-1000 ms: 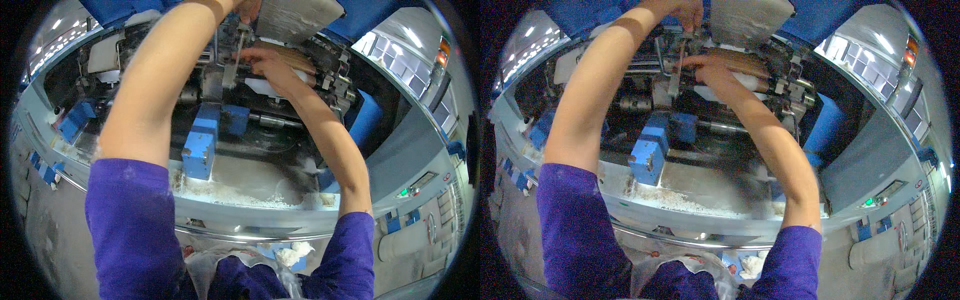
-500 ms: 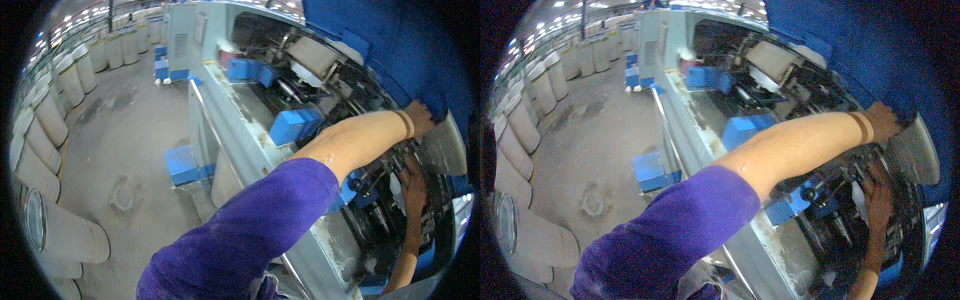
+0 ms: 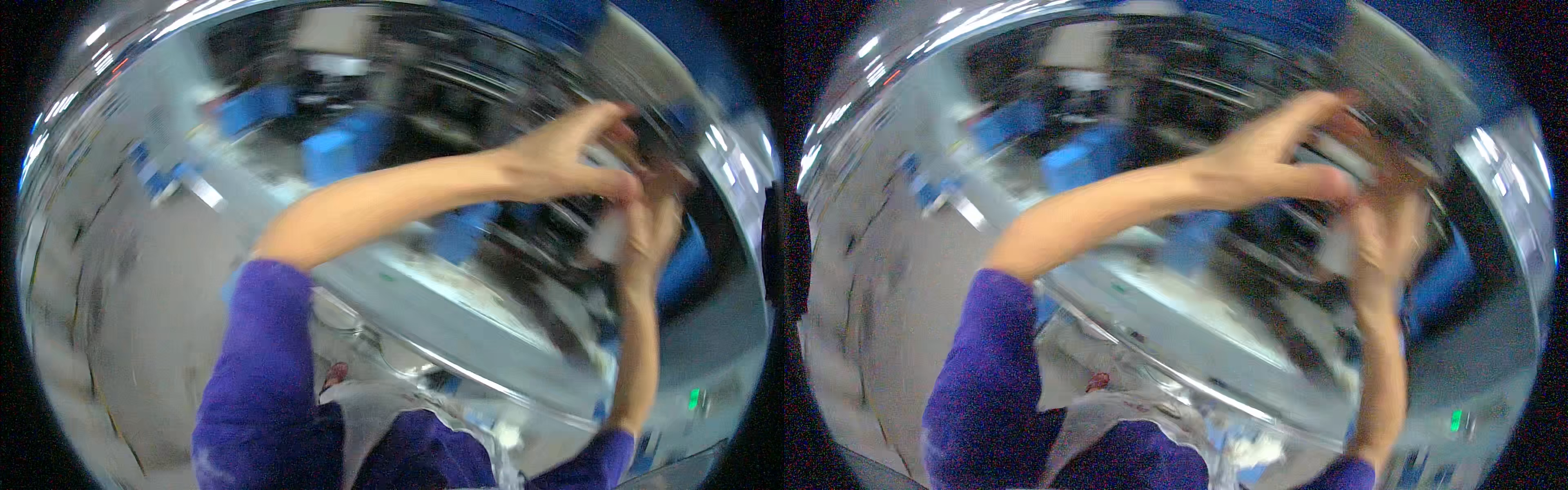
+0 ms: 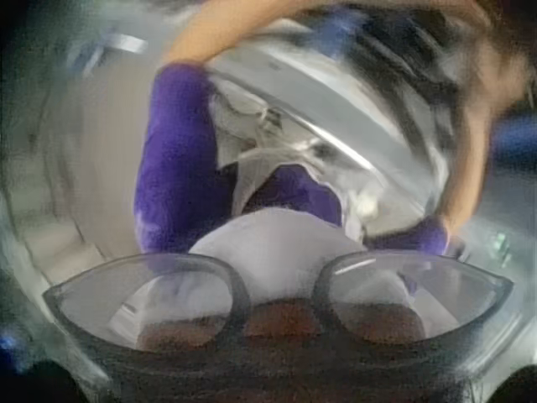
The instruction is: The person walks to a textile machine and threads white yarn through multiple rollers and guides. They pull the yarn through the mechanism, adjust the path, and secure it to ensure proper alignment for operation.
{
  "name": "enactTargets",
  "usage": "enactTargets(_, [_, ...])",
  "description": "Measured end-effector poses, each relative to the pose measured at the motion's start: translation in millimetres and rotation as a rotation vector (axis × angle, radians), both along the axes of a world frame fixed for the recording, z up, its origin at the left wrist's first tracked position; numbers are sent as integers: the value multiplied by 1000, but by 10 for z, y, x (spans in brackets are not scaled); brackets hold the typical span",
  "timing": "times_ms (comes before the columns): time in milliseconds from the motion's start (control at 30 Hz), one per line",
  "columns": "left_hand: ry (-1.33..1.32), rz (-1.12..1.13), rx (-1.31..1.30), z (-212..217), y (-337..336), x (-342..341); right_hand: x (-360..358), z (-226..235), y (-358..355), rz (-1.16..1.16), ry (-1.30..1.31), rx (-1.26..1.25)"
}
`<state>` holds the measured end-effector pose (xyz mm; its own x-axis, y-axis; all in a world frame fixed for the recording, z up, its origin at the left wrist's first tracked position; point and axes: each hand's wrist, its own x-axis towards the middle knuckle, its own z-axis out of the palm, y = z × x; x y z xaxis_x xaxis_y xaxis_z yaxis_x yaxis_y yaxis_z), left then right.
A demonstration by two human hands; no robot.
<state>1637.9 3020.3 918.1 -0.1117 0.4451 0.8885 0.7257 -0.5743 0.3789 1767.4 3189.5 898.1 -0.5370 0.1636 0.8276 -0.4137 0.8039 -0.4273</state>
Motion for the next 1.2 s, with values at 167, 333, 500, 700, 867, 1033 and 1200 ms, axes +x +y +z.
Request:
enactTargets(167, [-356, -277, -306, -228, 98, 347, -184, -440, -499, 232, 27, -56])
enactTargets(333, [-576, 20, -174, -242, 88, 426, -42, -681, -682, -50, -60, -6])
enactTargets(500, [-754, -128, -87, -299, 142, 431, -104, -925, -728, -172, 192, -41])
enactTargets(700, [-24, -1096, -551, 47, 401, 314, -59, -662, -75, 1018, -565, -405])
enactTargets(867, [-432, -388, -482, -72, 461, 290, -36, -490, -58, 581, -458, -328])
enactTargets(1033, [-418, -199, -561, -17, 475, 153, -178, -538, -294, 387, -399, -587])
enactTargets(1200, [-141, -628, -707, 128, 385, 24, -237, -412, -166, 1194, -705, -551])
